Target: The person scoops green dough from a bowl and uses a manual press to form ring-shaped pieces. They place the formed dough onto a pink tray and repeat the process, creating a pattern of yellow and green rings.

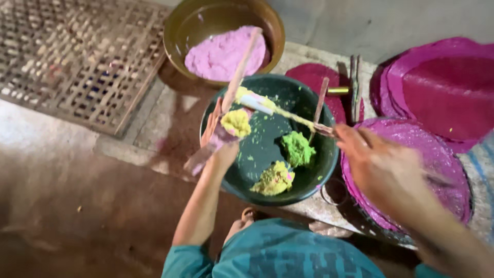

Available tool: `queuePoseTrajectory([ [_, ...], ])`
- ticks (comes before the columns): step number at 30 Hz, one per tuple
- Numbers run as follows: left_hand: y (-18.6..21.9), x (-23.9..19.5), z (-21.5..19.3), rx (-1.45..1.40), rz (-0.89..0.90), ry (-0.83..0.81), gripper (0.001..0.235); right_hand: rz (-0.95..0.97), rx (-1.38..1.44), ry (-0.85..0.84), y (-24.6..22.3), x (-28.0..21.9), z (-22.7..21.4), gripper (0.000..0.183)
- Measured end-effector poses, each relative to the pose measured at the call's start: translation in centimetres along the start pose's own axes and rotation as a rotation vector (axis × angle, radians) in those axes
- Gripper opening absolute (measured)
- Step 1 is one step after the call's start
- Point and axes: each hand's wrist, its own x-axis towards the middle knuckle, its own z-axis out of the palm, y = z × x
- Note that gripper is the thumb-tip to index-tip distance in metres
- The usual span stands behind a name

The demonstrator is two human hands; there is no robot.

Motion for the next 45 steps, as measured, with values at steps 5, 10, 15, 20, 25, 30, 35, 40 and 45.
queuePoseTrajectory([
  [5, 1.6, 1.0, -0.3, -0.039, -0.053, 0.026, 0.066, 0.034, 0.887, 0.143, -6.3, 1.8, 10.5, 0.062],
  [10, 2.0, 3.9, -2.9, 0.028, -0.062, -0.031, 0.067, 0.051, 1.130, -0.006, -6.9, -1.1, 12.7, 0.052],
  [15, 3.7, 3.7, -3.1, -0.086, -0.169, -0.105, 0.091, 0.164, 1.189, 0.051, -3.3, 0.9, 13.0, 0.049],
  [20, 1.8, 3.0, -1.0, 0.113, -0.073, -0.185, 0.081, 0.108, 1.139, 0.030, -6.2, 1.3, 15.9, 0.051],
  [25, -2.6, 3.6, 1.3, -0.311, -0.233, 0.112, 0.086, 0.105, 1.095, -0.300, -6.0, -2.0, 15.8, 0.060],
  [30, 0.0, 2.3, -0.2, -0.877, -0.754, -0.091, 0.045, -0.114, 1.002, -0.560, -3.6, -1.4, 16.7, 0.070],
  [35, 13.0, -3.4, -0.3, -1.687, -0.756, -0.527, 0.041, -0.051, 1.751, 0.232, 3.8, -3.7, 17.0, 0.080],
  [40, 24.9, -8.3, 5.7, -1.711, -1.255, -1.225, 0.060, -0.196, 2.633, 0.662, 11.8, -9.4, 12.8, 0.074],
  [45, 29.7, -10.0, 12.0, -1.384, -0.537, -1.279, 0.058, 0.117, 1.988, 0.802, 20.9, -19.1, 12.5, 0.063],
])
